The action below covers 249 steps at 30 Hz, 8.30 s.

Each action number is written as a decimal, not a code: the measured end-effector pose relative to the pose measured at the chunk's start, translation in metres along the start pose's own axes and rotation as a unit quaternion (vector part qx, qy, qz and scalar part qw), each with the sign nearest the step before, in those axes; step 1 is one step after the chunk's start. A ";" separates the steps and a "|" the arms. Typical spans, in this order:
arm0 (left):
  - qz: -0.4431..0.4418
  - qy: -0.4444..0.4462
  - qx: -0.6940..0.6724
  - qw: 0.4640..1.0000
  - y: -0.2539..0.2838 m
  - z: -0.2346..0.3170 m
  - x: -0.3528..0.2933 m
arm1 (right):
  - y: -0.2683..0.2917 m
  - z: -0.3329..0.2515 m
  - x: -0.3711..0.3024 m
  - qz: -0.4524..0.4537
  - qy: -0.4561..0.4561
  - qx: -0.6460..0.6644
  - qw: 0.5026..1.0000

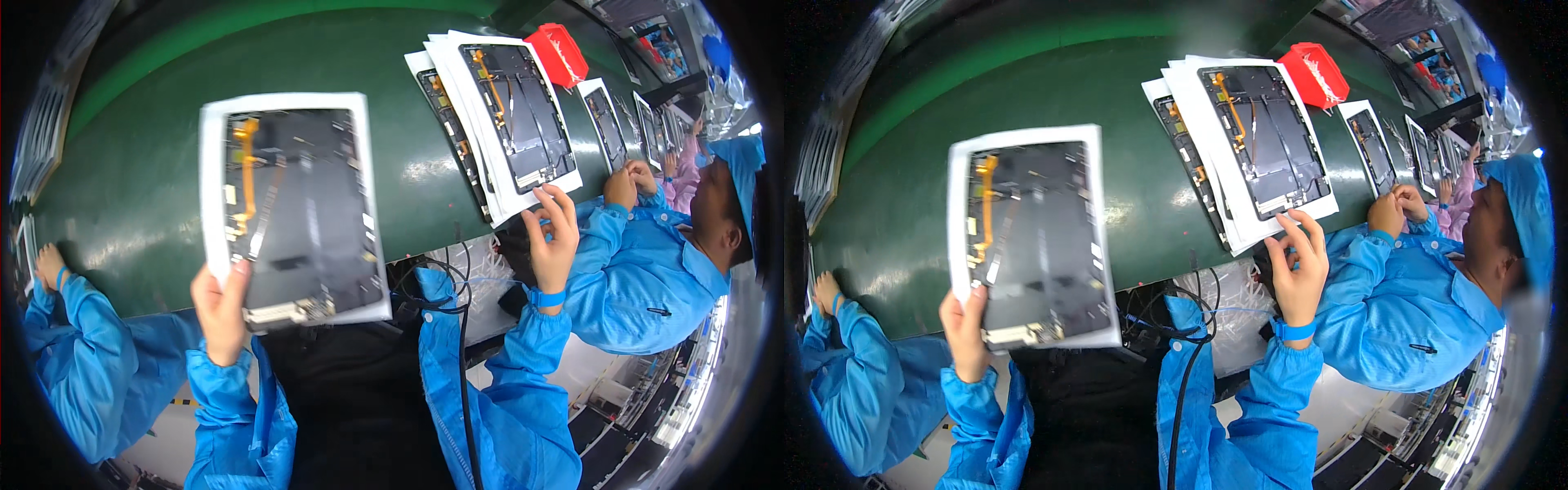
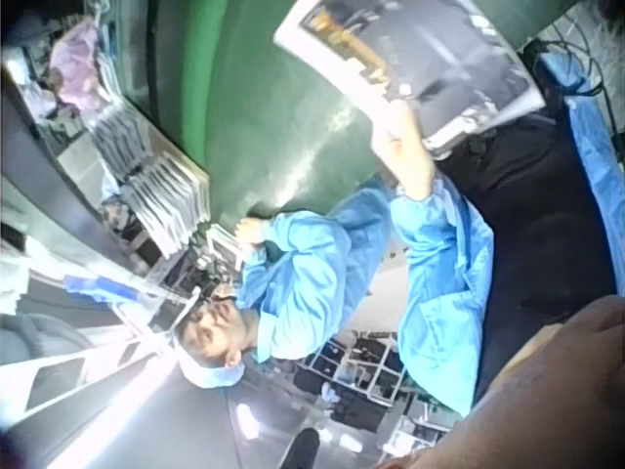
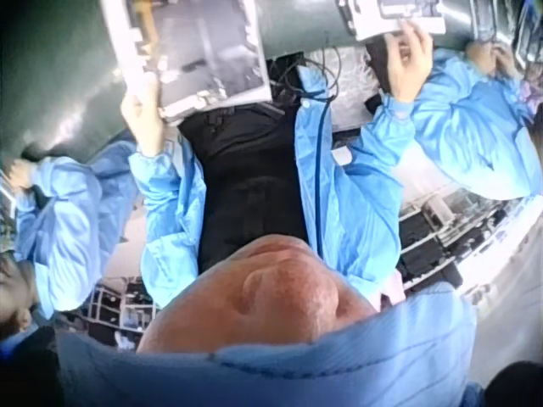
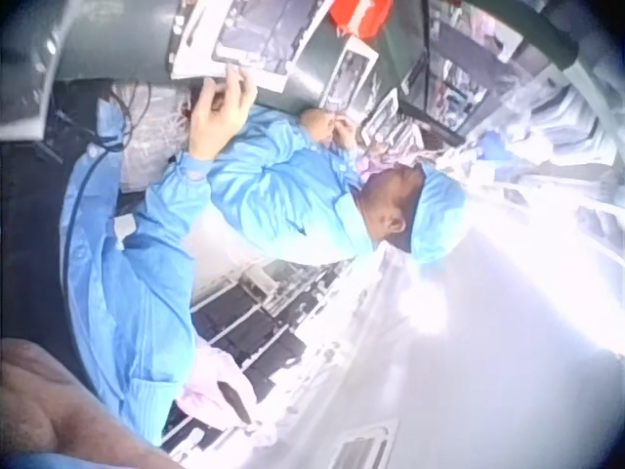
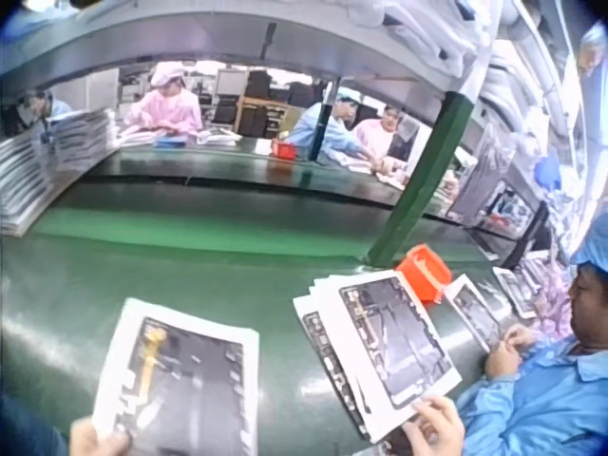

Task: Installing ribbon cables and components into tablet chassis at an assembly line station.

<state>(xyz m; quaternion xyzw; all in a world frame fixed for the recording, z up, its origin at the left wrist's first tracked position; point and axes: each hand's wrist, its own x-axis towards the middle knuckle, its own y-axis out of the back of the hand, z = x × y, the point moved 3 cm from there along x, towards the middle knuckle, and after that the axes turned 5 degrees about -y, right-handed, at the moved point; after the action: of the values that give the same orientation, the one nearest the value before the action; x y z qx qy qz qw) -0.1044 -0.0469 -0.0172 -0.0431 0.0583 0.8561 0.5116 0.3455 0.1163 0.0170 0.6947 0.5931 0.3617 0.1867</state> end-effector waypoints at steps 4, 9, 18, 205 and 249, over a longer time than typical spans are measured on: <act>0.084 -0.028 0.008 0.996 0.060 0.005 0.037 | -0.001 0.004 0.014 -0.003 0.018 -0.017 1.000; 0.142 -0.089 0.276 0.946 0.117 0.014 0.042 | 0.006 0.002 0.025 -0.004 0.066 -0.014 0.998; 0.011 -0.307 0.220 0.926 0.000 0.068 -0.022 | 0.013 -0.050 0.010 0.061 0.189 0.095 0.975; -0.307 -0.379 0.368 0.792 -0.082 0.039 0.013 | -0.140 -0.145 0.006 -0.231 0.159 0.077 0.957; -0.255 -0.368 0.453 0.771 -0.116 0.044 0.026 | -0.126 -0.121 0.016 -0.254 -0.001 0.285 0.924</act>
<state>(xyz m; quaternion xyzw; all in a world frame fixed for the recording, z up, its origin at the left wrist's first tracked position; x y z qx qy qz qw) -0.0154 0.0367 0.0165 0.4987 0.2334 0.5191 0.6538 0.1712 0.1394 0.0157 0.5451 0.8274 0.1173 0.0673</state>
